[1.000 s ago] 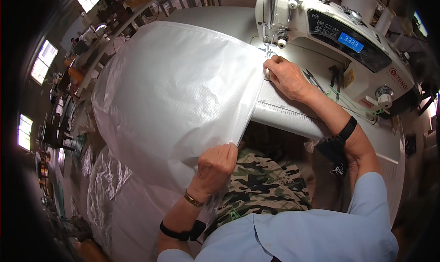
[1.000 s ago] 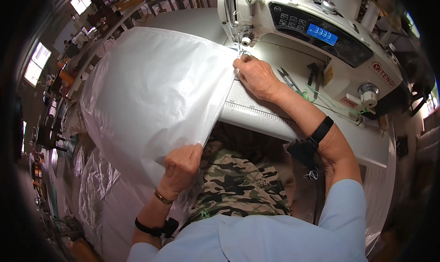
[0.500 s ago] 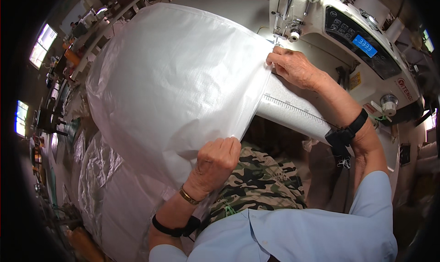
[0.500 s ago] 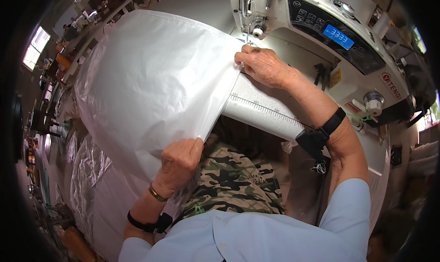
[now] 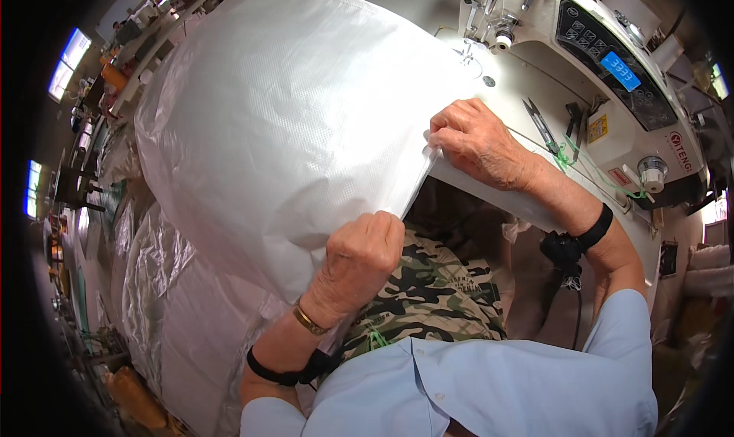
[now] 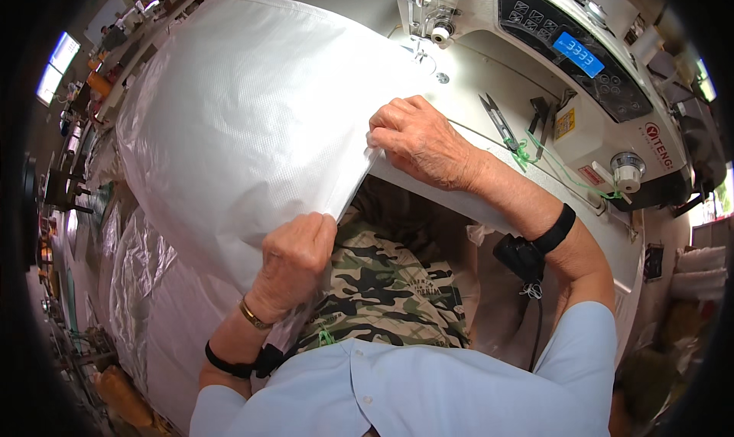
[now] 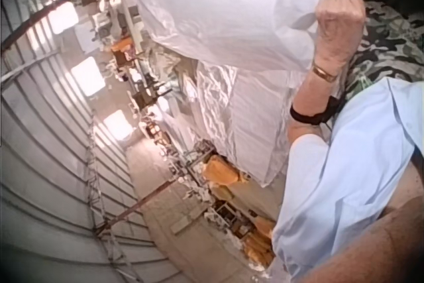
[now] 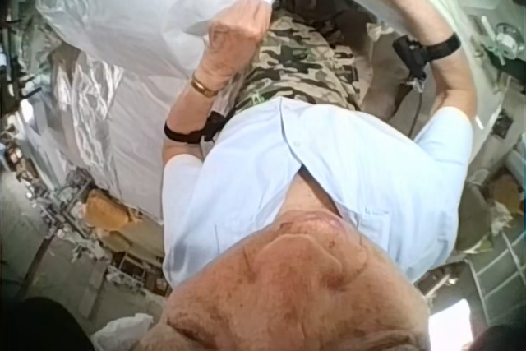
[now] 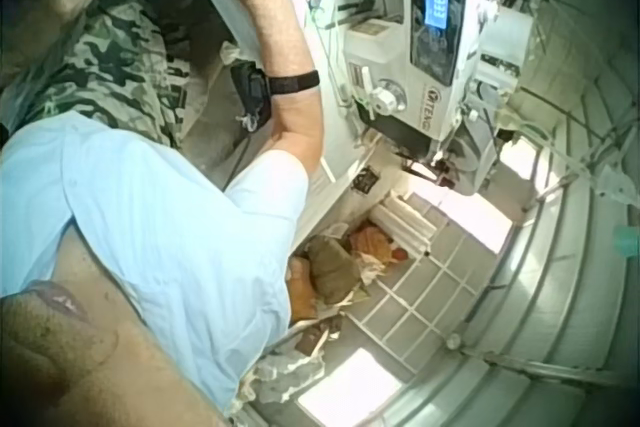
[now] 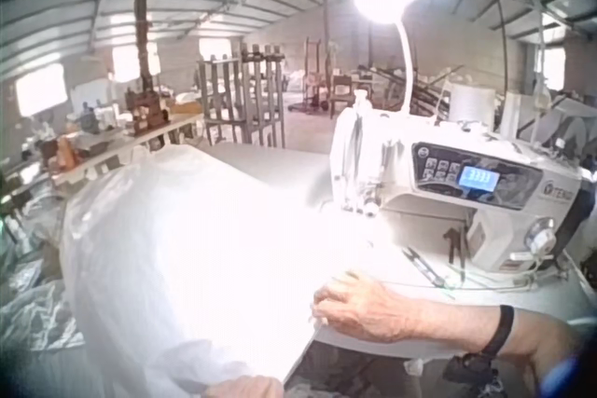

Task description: Sewing the edges of large white plastic bags using an industrial sewing machine.

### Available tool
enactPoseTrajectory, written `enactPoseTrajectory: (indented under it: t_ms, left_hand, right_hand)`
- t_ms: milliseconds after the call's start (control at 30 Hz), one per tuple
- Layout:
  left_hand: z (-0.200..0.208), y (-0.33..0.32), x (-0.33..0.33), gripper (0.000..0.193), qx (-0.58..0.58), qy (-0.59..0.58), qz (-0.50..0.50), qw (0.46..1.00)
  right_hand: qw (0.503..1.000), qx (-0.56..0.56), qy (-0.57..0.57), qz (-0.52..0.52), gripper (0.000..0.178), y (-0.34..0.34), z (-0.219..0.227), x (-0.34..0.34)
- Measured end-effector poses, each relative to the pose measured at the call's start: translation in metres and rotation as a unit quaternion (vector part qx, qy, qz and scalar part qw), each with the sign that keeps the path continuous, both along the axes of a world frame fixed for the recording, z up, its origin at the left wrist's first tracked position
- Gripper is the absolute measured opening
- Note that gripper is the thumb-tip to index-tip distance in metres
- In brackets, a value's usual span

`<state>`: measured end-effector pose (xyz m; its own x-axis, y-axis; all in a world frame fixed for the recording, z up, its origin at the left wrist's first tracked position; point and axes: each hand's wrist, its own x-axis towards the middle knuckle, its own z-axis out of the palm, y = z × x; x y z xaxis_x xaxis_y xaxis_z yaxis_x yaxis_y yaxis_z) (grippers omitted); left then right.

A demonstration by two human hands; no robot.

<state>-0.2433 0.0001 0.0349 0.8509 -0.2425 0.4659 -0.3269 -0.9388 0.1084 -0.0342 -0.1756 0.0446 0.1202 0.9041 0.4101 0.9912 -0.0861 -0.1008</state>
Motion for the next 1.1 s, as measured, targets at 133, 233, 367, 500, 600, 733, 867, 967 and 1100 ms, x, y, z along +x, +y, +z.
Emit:
enactPoseTrajectory:
  t_ms: [133, 233, 367, 500, 600, 733, 867, 967, 1100]
  left_hand:
    - [0.001, 0.001, -0.001, 0.016, -0.009, 0.003, 0.001, 1.000]
    - [0.001, 0.003, -0.001, 0.017, -0.022, 0.002, 0.002, 1.000]
    - [-0.001, 0.004, -0.002, 0.018, -0.023, -0.003, 0.011, 1.000]
    - [0.000, 0.005, -0.003, 0.019, -0.028, -0.001, 0.006, 1.000]
    - [0.001, 0.003, -0.001, 0.018, -0.024, 0.000, 0.003, 1.000]
    - [0.000, 0.005, -0.002, 0.018, -0.023, 0.000, 0.003, 1.000]
    - [-0.001, 0.005, -0.002, 0.018, -0.027, 0.004, 0.001, 1.000]
    - [0.000, 0.006, -0.002, 0.018, -0.031, 0.004, 0.001, 1.000]
    - [0.001, 0.007, -0.001, 0.017, -0.040, 0.010, -0.005, 0.999]
  right_hand:
    - [1.000, 0.005, 0.019, 0.006, 0.021, -0.003, -0.002, -0.005]
    - [0.999, 0.037, 0.026, -0.001, 0.023, -0.004, -0.001, -0.006]
    - [0.999, 0.031, 0.028, -0.035, 0.023, -0.003, -0.002, -0.006]
    - [0.992, 0.046, 0.031, -0.116, 0.025, -0.001, -0.007, -0.005]
    - [0.986, 0.069, 0.015, -0.148, 0.025, -0.003, -0.009, 0.002]
    - [0.982, 0.071, -0.001, -0.177, 0.025, 0.000, -0.010, 0.004]
    - [0.984, 0.052, -0.015, -0.172, 0.025, 0.005, -0.006, -0.003]
    - [0.986, 0.044, -0.006, -0.162, 0.024, 0.007, -0.004, -0.010]
    - [0.986, 0.044, 0.069, -0.146, 0.025, 0.011, -0.005, -0.016]
